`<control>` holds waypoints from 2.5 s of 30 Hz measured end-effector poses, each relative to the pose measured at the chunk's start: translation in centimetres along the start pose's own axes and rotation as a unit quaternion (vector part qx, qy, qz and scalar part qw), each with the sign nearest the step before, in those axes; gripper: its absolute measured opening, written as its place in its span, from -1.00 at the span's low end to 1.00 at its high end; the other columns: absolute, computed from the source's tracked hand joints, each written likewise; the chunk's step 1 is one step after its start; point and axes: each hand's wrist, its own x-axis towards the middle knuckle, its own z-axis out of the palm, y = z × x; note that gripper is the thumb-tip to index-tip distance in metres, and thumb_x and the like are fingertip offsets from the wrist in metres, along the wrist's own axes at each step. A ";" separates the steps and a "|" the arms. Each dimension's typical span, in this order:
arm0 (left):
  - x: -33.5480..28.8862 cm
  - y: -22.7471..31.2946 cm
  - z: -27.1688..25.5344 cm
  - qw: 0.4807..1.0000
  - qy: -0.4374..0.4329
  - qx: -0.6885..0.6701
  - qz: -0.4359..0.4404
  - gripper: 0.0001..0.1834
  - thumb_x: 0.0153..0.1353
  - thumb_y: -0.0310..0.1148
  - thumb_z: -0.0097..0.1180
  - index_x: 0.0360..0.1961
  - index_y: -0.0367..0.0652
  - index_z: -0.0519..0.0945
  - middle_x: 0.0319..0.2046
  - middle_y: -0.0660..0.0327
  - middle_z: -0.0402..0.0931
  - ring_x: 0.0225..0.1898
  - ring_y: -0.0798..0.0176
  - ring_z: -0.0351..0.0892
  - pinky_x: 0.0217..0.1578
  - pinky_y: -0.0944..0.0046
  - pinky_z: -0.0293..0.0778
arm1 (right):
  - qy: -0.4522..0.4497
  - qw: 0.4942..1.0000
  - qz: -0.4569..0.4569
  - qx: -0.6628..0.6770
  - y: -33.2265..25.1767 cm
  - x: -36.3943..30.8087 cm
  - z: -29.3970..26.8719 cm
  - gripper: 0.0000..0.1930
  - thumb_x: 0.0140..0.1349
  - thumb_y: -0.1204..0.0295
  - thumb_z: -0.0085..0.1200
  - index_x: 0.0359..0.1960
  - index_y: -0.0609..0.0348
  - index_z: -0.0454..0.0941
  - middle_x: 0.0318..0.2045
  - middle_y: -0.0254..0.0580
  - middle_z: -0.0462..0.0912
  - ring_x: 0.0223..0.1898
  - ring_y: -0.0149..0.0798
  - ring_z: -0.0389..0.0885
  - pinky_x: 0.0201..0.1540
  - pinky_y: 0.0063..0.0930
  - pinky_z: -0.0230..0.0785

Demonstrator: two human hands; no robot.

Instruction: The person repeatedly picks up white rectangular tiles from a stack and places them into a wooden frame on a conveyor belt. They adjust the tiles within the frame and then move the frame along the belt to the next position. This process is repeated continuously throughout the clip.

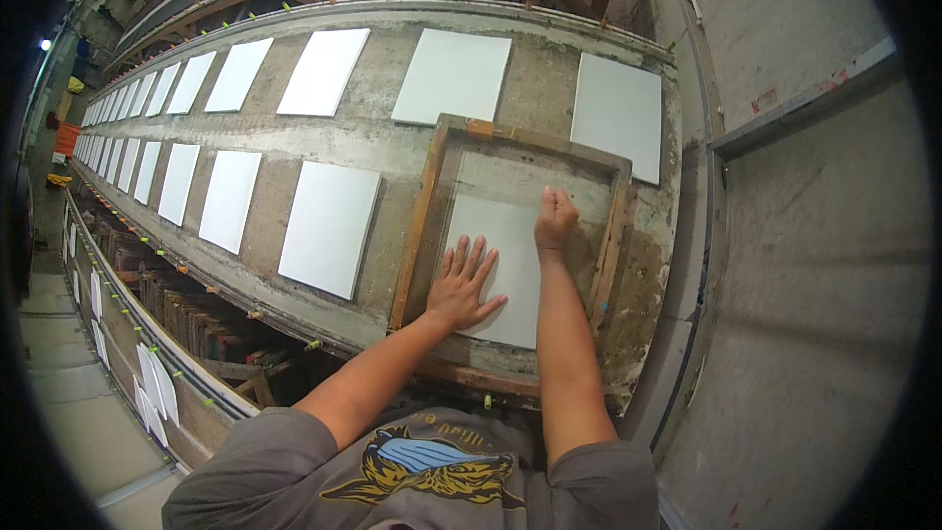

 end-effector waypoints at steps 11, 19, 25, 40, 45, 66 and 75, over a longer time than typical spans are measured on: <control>1.0 -0.2 -1.1 0.994 -0.096 0.044 -0.017 0.00 0.32 0.30 -0.06 0.60 -0.05 -0.01 0.61 -0.03 -0.24 0.62 -0.22 -0.46 0.55 -0.19 -0.36 | -0.168 0.979 0.018 0.118 -3.2 -3.0 12.2 -0.63 0.35 0.34 0.11 -0.54 0.32 0.33 -0.65 -0.13 0.16 -0.50 -0.43 0.18 -0.46 -0.30 0.12; 0.7 0.1 -0.6 1.000 -0.012 -0.009 0.001 0.00 0.31 0.31 -0.02 0.59 -0.02 0.04 0.61 -0.04 -0.21 0.61 -0.24 -0.36 0.53 -0.22 -0.24 | -0.120 0.989 0.034 0.078 1.3 -1.1 8.3 -0.64 0.34 0.37 0.10 -0.56 0.24 0.28 -0.61 -0.34 0.11 -0.49 -0.49 0.14 -0.48 -0.33 0.07; 0.7 0.2 -0.5 1.000 -0.009 0.008 -0.010 -0.01 0.33 0.37 -0.09 0.60 0.01 0.02 0.61 -0.03 -0.24 0.62 -0.19 -0.37 0.54 -0.19 -0.26 | -0.092 0.995 0.003 -0.027 -1.5 -7.1 -2.8 -0.59 0.34 0.38 0.10 -0.61 0.27 0.22 -0.69 -0.15 0.16 -0.59 -0.38 0.14 -0.52 -0.26 0.05; 0.1 0.2 0.1 1.000 0.017 0.013 0.000 0.02 0.30 0.35 0.01 0.59 -0.04 0.06 0.61 -0.09 -0.24 0.62 -0.21 -0.37 0.53 -0.21 -0.26 | -0.119 0.991 0.004 -0.055 -3.8 -16.1 -7.5 -0.62 0.36 0.42 0.09 -0.58 0.30 0.24 -0.65 -0.01 0.23 -0.64 -0.17 0.23 -0.51 -0.20 0.14; 0.4 -0.3 0.7 0.999 0.029 0.011 0.018 0.02 0.29 0.33 0.04 0.59 -0.04 0.06 0.61 -0.09 -0.25 0.62 -0.22 -0.39 0.54 -0.20 -0.27 | -0.127 0.990 0.011 -0.067 -2.8 -15.5 -7.1 -0.61 0.39 0.34 0.09 -0.55 0.31 0.30 -0.61 0.08 0.33 -0.59 -0.07 0.33 -0.46 -0.17 0.21; -6.2 -7.2 -3.8 0.944 0.142 -0.159 -0.253 -0.22 0.26 -0.01 0.32 0.36 -0.26 0.39 0.12 -0.20 0.53 0.17 -0.25 0.51 0.17 -0.08 0.44 | -0.114 0.877 0.158 -0.439 -5.2 -13.5 -18.2 -0.25 0.28 0.20 0.29 0.39 0.28 0.23 0.29 0.26 0.39 0.29 0.27 0.41 0.28 0.07 0.35; -5.6 -8.4 -2.3 0.937 0.211 -0.169 -0.220 -0.32 0.27 -0.14 0.28 0.37 -0.13 0.42 0.05 -0.11 0.56 0.08 -0.23 0.55 0.09 -0.10 0.47 | -0.093 0.885 0.137 -0.435 -5.3 -13.2 -17.8 -0.40 0.31 0.38 0.23 0.30 0.37 0.29 0.21 0.22 0.47 0.23 0.26 0.48 0.24 0.05 0.40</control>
